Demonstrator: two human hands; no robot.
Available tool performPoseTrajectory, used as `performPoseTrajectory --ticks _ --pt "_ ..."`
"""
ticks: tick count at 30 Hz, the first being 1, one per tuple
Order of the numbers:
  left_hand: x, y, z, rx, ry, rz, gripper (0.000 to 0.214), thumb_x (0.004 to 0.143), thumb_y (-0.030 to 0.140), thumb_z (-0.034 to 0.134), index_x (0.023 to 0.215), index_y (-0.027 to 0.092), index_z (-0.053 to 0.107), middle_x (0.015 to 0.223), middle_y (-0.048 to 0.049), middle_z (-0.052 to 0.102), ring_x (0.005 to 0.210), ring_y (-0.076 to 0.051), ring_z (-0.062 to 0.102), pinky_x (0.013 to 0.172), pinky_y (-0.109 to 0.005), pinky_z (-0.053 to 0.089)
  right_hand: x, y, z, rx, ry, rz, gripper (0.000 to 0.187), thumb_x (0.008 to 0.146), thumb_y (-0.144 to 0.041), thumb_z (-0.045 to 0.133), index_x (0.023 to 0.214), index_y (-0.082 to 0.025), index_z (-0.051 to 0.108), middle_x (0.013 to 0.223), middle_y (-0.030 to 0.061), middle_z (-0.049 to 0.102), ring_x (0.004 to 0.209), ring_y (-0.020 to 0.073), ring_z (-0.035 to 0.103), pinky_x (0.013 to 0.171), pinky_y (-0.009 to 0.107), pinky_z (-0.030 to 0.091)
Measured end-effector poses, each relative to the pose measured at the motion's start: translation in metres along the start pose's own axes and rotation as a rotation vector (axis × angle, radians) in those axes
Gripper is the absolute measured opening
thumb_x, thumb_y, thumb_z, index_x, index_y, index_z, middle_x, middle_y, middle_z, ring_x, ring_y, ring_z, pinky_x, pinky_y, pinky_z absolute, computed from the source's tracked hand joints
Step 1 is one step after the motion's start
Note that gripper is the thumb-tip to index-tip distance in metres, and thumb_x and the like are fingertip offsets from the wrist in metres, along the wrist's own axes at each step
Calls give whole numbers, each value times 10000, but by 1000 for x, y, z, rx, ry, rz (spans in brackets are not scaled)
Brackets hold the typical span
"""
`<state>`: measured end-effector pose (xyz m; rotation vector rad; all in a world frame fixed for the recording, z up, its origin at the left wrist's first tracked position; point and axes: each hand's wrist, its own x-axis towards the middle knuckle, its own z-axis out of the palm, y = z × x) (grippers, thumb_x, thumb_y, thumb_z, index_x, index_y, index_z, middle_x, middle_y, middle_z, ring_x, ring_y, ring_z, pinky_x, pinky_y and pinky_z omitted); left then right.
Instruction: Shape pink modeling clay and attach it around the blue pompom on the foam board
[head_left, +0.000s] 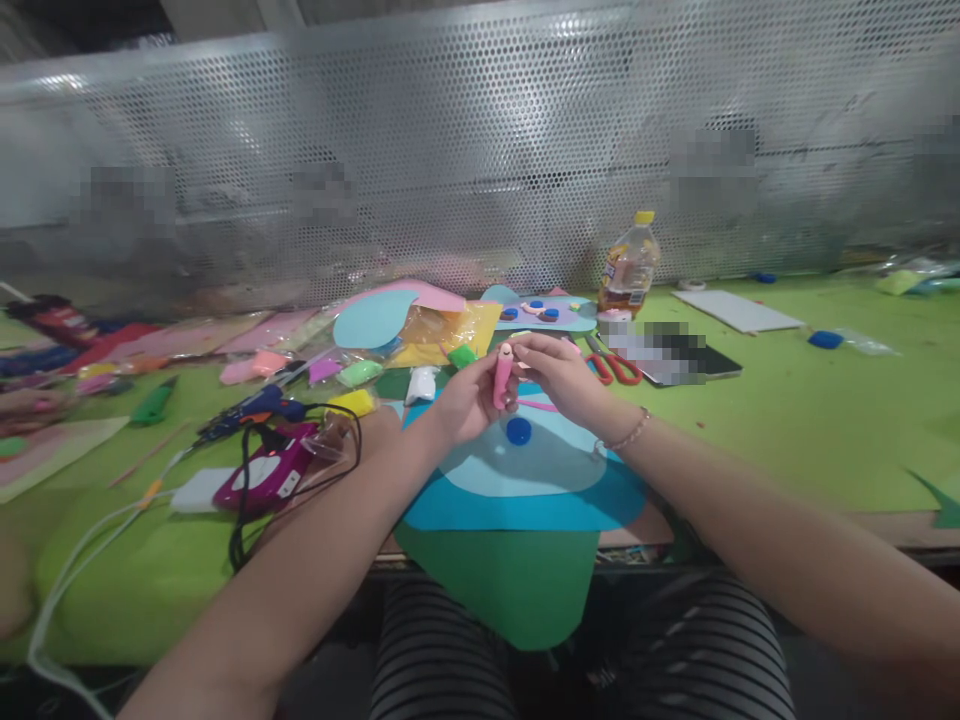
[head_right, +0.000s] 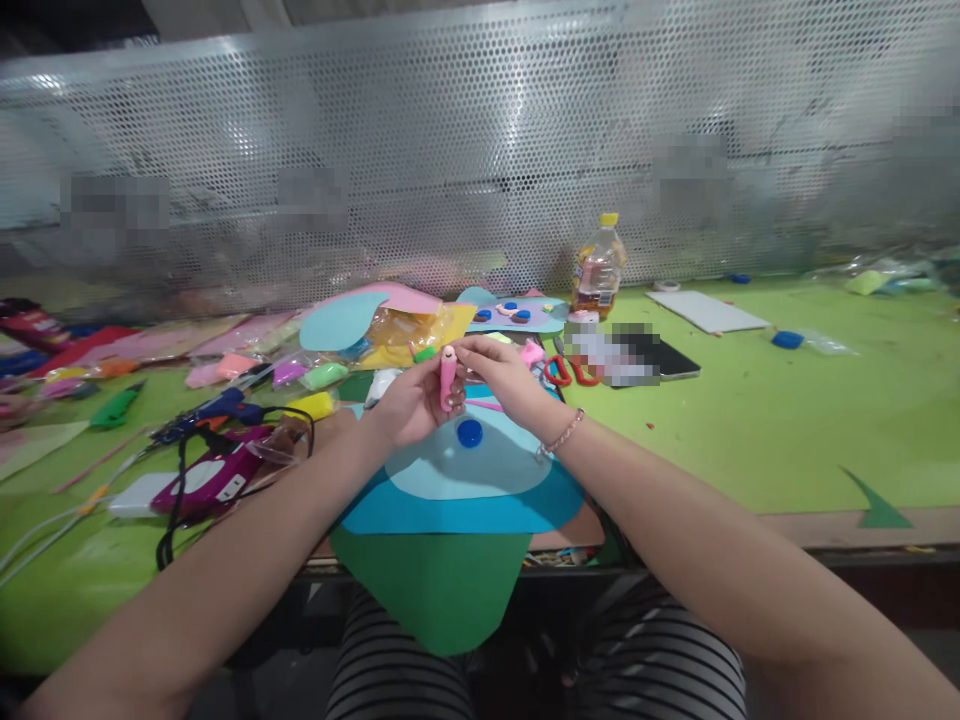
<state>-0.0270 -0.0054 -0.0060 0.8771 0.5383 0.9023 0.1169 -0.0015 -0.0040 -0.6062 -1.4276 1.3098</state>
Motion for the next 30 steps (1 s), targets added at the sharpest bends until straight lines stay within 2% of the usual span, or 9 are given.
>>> performPoseTrajectory --ticks 6,11,16,22,27,30 --pt "1 1 0 -25 -18 2 245 861 310 466 717 135 559 542 4 491 449 -74 435 486 -215 387 1 2 2 -15 -17 0 243 720 -366 680 850 -176 604 721 -19 565 642 104 532 639 282 454" --pt "0 1 -1 -23 -46 -15 311 858 376 473 712 121 574 534 0 483 445 -77 430 484 -220 395 2 5 1 -65 -16 -12 248 747 -378 655 864 -167 595 707 -26 545 631 96 519 621 274 443" --pt "-1 1 -2 -40 -70 -19 345 873 371 452 642 135 551 511 -3 463 452 -88 436 466 -216 380 2 8 -1 -90 -83 -8 251 790 -410 612 846 -167 592 630 -33 527 578 101 516 563 265 432" --pt "-3 1 0 -54 -121 -46 433 914 409 349 656 131 559 512 -12 449 447 -86 413 463 -208 376 4 10 -3 -101 -86 -9 268 797 -424 602 772 -158 580 607 -31 530 566 93 511 564 255 439" --pt "-2 0 2 -72 -135 -35 423 895 469 381 665 149 535 504 9 417 437 -83 400 439 -198 355 2 10 -4 -103 -101 -32 234 775 -384 641 826 -161 589 696 -15 584 602 92 538 560 239 445" --pt "0 -3 1 -25 -118 -8 440 891 495 373 670 150 534 516 10 427 440 -78 399 459 -201 377 1 10 -4 -96 -110 -18 238 778 -393 638 807 -165 576 641 -22 574 560 100 544 540 250 456"
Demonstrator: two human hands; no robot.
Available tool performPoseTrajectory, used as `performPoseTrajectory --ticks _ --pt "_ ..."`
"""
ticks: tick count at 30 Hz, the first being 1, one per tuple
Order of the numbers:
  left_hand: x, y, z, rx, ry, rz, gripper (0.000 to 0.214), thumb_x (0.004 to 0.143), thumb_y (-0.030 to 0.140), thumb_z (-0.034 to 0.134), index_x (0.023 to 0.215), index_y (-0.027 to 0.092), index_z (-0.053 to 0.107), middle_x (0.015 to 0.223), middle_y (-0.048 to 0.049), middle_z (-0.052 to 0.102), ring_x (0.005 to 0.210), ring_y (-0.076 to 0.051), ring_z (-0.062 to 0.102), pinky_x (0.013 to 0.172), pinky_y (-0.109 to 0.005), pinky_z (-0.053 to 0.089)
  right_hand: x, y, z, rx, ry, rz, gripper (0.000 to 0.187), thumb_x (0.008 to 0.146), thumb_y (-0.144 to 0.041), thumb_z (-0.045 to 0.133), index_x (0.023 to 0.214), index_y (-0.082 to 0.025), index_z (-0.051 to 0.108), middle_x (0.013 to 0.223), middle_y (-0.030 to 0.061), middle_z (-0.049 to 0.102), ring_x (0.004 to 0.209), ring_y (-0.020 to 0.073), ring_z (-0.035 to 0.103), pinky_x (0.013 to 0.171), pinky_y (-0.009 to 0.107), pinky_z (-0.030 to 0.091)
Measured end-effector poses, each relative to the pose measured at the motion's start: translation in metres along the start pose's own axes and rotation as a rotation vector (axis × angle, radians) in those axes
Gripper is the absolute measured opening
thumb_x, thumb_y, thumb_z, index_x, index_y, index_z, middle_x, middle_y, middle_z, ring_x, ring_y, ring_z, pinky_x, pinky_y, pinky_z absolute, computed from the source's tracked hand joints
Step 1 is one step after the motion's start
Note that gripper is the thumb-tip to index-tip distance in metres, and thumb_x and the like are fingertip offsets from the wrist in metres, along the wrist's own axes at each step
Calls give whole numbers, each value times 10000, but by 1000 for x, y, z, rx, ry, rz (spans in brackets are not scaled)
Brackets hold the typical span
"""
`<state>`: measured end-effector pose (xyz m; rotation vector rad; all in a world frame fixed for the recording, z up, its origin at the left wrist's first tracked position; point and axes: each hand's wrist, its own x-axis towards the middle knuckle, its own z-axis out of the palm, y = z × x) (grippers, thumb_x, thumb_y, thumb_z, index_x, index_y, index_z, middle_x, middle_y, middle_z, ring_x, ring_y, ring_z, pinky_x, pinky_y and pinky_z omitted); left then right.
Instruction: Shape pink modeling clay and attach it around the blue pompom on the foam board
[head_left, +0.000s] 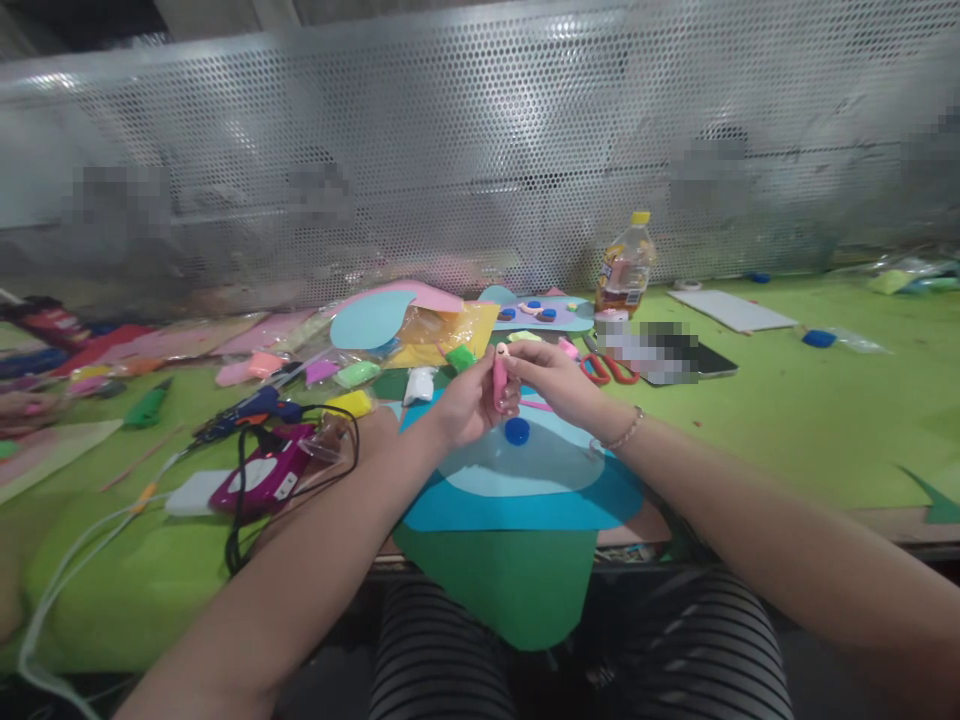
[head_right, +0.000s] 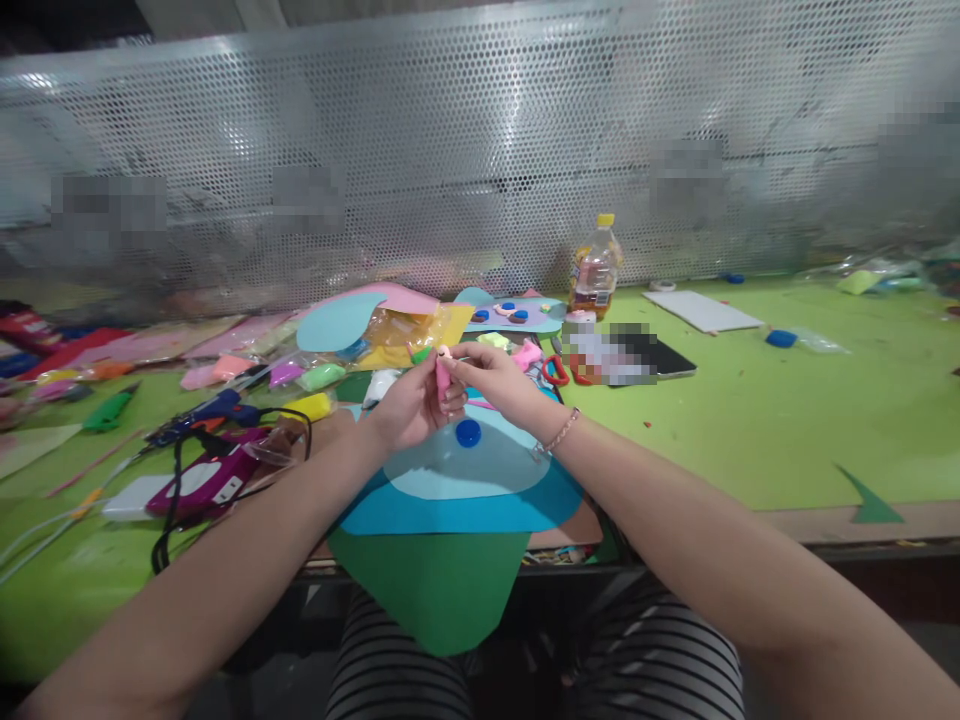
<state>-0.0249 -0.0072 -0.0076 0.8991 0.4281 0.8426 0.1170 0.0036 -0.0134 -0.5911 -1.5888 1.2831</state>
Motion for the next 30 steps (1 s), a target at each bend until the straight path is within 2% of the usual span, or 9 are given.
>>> performPoseTrajectory --ticks 7,13,19,24,30 --pt "2 -3 -2 85 19 41 505 891 524 340 638 135 538 521 6 430 454 -75 403 489 -207 401 0 -2 2 -7 8 -14 266 798 -430 609 770 -168 574 580 -31 528 524 100 510 499 242 435" --pt "0 -3 -2 75 -10 41 481 913 475 314 671 137 556 533 -2 443 472 -89 427 511 -221 412 -1 -6 5 26 4 14 288 795 -441 603 714 -171 546 559 -36 508 502 99 494 495 245 433" --pt "-2 -3 0 122 -49 147 261 884 270 410 703 144 551 550 8 453 475 -85 420 492 -212 386 -2 -7 5 90 -1 10 249 809 -416 570 757 -176 531 592 -35 525 531 109 527 541 260 473" --pt "-2 -4 0 131 -51 176 241 878 304 438 707 158 525 537 22 438 483 -89 424 503 -220 399 -3 -9 6 118 -60 9 180 788 -342 590 780 -182 507 564 -38 550 493 125 547 491 271 484" --pt "-1 -7 -1 143 -17 208 185 849 260 466 704 162 525 567 14 468 483 -93 444 501 -231 401 -4 -11 8 70 -49 -9 173 795 -341 583 820 -179 527 536 -36 565 463 125 546 463 268 483"
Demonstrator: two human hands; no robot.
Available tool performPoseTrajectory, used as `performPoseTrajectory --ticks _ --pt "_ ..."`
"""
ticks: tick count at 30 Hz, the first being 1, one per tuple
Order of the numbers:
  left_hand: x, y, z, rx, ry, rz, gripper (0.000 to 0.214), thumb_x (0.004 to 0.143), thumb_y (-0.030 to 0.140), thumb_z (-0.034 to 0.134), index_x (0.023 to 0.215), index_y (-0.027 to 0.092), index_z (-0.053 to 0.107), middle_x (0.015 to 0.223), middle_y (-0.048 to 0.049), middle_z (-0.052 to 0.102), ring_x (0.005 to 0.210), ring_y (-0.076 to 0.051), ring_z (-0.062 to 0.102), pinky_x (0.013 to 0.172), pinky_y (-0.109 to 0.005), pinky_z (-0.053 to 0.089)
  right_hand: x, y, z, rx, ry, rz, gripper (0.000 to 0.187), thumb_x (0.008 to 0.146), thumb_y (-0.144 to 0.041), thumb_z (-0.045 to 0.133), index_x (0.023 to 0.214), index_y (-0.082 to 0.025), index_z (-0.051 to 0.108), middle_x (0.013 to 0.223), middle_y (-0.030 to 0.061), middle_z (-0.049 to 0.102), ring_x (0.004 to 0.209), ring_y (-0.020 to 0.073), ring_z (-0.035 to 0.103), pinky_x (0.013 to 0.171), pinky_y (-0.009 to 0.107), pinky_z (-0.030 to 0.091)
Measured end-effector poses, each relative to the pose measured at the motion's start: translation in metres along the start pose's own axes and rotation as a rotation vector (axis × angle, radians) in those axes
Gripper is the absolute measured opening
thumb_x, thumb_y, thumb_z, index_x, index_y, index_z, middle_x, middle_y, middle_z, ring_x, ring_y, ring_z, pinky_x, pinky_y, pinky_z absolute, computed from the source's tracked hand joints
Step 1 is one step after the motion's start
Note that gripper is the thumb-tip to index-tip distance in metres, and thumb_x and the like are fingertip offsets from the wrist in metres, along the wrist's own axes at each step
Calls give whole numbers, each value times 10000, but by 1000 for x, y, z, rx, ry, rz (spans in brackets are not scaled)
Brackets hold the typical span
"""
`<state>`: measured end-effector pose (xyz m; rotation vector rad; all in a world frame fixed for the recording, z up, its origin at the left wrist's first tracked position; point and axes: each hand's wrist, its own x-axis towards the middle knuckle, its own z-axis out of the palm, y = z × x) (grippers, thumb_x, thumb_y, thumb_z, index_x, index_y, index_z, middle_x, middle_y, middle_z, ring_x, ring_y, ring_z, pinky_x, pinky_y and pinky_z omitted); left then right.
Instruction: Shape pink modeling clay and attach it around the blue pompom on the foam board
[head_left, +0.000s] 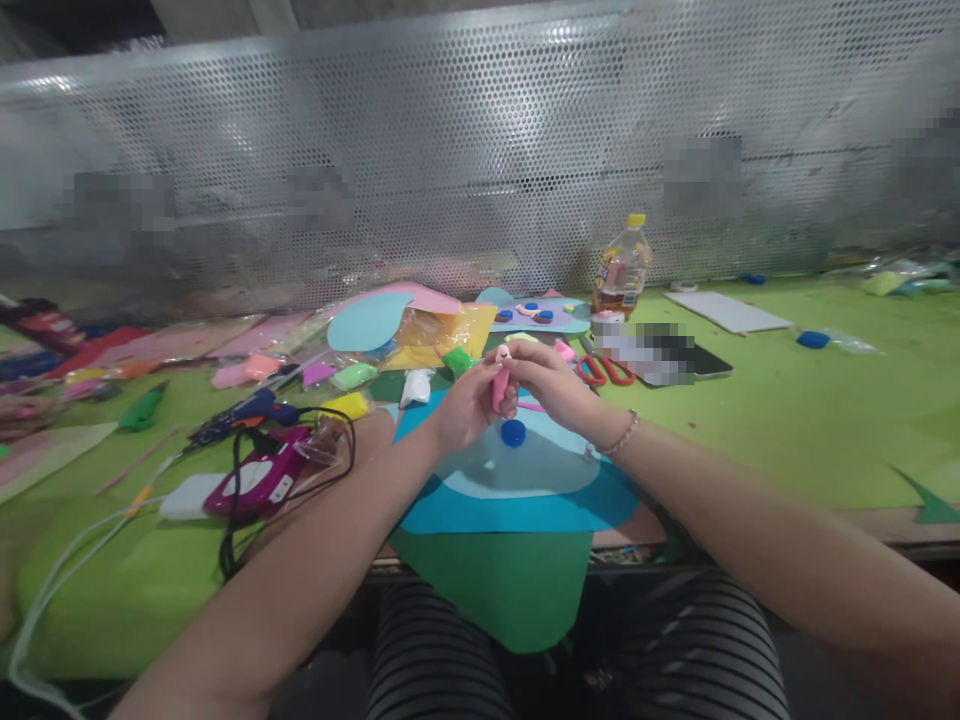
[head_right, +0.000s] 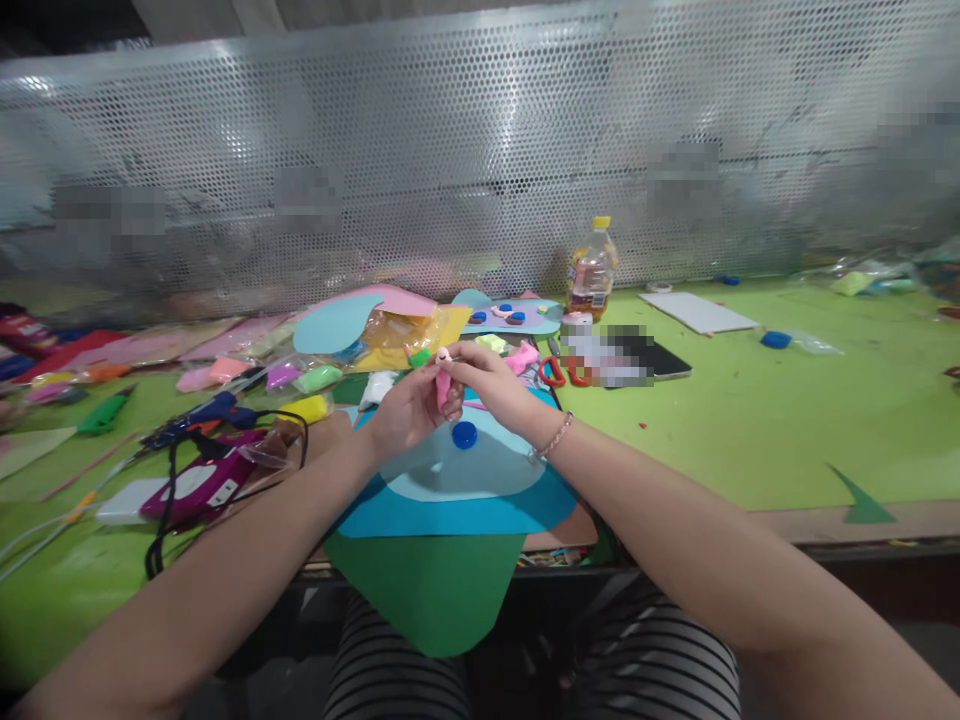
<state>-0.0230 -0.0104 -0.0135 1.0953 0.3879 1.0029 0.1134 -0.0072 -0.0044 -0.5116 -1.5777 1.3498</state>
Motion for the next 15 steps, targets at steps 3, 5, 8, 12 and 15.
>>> performPoseTrajectory --ticks 3,5,8,12,15 --pt "-1 0 2 12 3 12 183 843 245 464 690 162 518 563 12 468 483 -95 447 502 -232 400 0 -2 2 -15 -7 1 197 799 -359 584 843 -176 527 516 -43 559 449 122 543 458 263 480" --pt "-1 1 3 4 8 5 177 844 251 465 698 166 517 558 16 466 476 -93 441 498 -230 396 -1 -4 2 -13 -14 -2 196 800 -355 586 849 -176 525 515 -43 560 451 125 548 459 265 481" --pt "-1 2 4 -15 13 -16 180 850 262 462 703 171 511 546 21 458 465 -90 432 493 -226 392 0 -3 2 -10 -13 -8 195 801 -348 593 859 -174 528 524 -42 564 459 129 553 462 266 479" --pt "0 2 2 -40 -11 -21 168 855 248 449 720 172 514 543 19 459 466 -93 436 492 -225 390 0 -1 1 -16 -5 -14 205 801 -354 601 866 -171 533 532 -41 560 467 123 546 468 263 475" --pt "-1 2 1 -56 -26 -28 149 855 249 451 748 177 525 543 21 457 472 -97 439 497 -228 395 -1 -1 0 -22 -10 -12 207 805 -359 596 869 -174 527 539 -41 558 475 126 545 470 268 475"
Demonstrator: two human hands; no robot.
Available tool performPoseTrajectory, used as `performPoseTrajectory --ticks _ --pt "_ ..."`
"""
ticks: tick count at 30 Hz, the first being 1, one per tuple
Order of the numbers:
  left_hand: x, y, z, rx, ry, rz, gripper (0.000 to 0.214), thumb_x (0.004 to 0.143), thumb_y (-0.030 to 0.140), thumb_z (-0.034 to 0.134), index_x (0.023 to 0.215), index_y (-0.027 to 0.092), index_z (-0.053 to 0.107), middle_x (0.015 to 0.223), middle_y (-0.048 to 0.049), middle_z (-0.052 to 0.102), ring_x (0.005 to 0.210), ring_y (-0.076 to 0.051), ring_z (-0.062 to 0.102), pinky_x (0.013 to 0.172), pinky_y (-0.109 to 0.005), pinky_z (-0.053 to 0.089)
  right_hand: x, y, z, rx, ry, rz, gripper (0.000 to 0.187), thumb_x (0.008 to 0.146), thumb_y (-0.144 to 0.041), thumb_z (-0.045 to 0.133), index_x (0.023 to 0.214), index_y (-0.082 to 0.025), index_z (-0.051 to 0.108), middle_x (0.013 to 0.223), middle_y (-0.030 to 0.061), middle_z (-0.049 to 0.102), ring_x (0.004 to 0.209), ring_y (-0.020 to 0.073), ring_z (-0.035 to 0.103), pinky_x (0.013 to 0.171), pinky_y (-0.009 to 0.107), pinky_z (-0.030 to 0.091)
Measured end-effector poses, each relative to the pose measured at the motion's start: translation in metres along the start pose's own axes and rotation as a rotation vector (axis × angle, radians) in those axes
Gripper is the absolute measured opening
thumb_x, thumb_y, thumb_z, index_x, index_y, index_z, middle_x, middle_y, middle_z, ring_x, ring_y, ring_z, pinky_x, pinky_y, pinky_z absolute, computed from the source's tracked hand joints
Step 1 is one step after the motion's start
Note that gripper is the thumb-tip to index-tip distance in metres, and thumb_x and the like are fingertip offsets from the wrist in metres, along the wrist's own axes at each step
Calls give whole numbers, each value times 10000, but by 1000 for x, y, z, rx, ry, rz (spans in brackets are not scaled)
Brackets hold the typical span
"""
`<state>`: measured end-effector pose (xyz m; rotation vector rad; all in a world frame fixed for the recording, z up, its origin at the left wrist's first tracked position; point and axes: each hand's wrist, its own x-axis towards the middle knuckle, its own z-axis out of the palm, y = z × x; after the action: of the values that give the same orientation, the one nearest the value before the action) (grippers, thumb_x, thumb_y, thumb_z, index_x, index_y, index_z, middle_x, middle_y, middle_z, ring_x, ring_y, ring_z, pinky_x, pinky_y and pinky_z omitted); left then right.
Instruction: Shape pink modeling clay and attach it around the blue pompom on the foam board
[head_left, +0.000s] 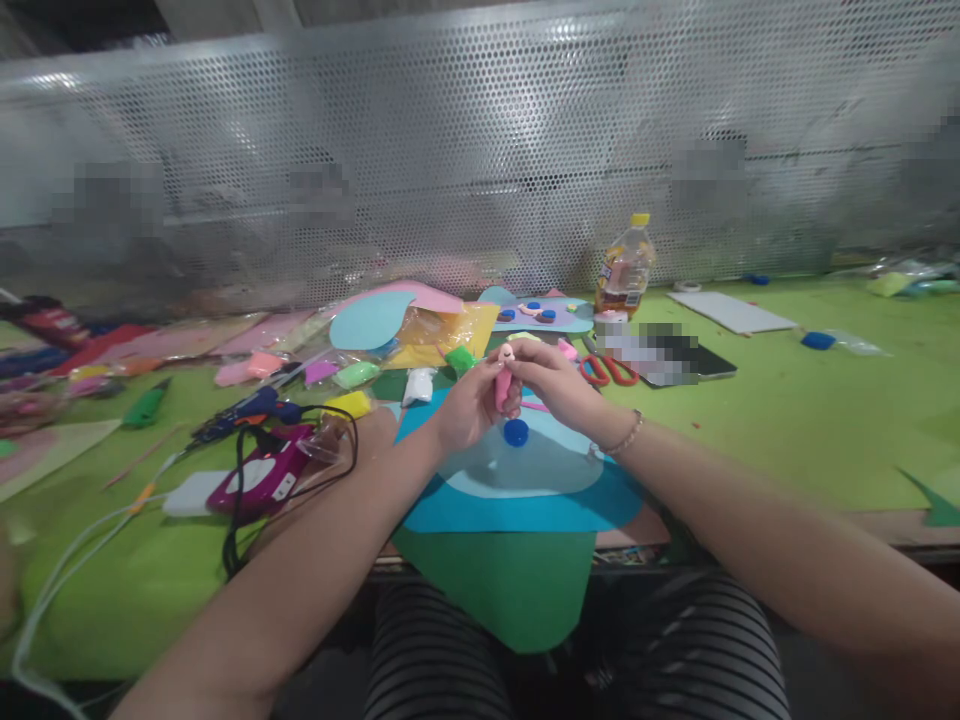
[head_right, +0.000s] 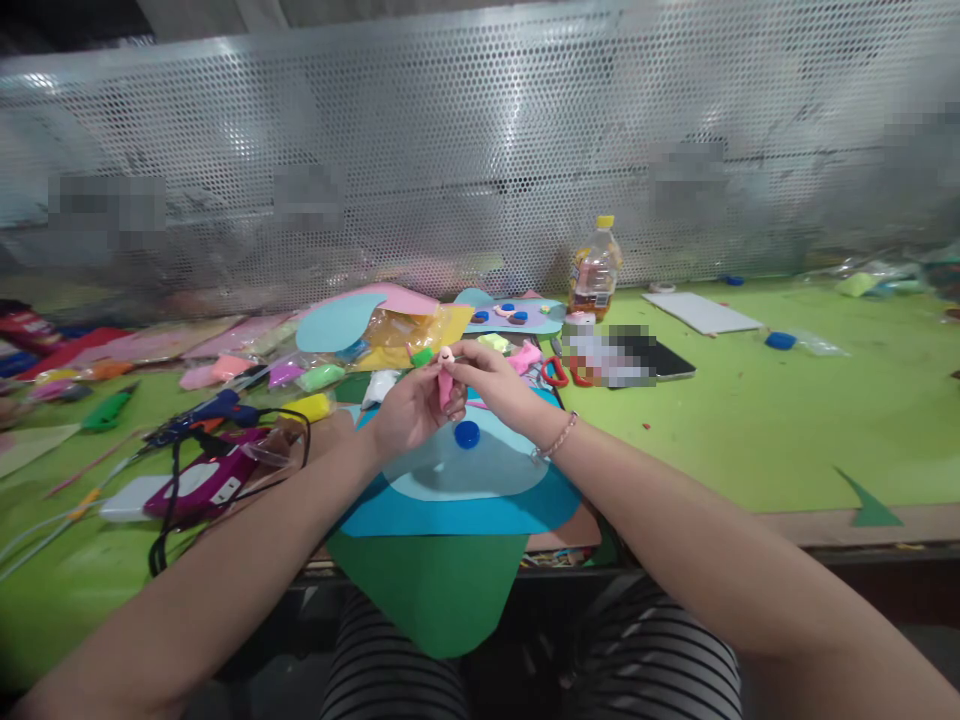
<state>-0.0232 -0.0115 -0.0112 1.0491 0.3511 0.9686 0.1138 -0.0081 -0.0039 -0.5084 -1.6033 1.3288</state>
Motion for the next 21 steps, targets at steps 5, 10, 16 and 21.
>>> performPoseTrajectory --ticks 5,10,16,21 --pt "-1 4 2 4 19 -24 290 897 329 407 702 158 538 544 15 440 479 -88 427 498 -220 393 0 0 -2 38 -11 4 191 803 -362 589 804 -182 524 584 -33 556 511 121 545 494 266 476" --pt "-1 5 3 -13 49 -71 397 918 396 370 661 147 542 530 10 432 454 -74 400 466 -202 366 1 4 -4 16 30 -11 193 821 -373 575 799 -184 541 620 -27 556 551 112 541 532 254 464" --pt "0 3 3 14 39 -54 418 898 417 420 592 144 498 517 10 432 448 -66 395 455 -191 358 1 6 -3 -70 49 -29 254 829 -438 564 797 -188 529 610 -29 549 546 107 526 536 254 464" --pt "0 1 0 48 35 -30 414 891 414 440 584 142 492 526 9 443 454 -66 407 467 -200 376 0 3 -2 -109 43 -31 276 847 -447 540 760 -186 525 596 -23 551 534 104 523 536 258 472"
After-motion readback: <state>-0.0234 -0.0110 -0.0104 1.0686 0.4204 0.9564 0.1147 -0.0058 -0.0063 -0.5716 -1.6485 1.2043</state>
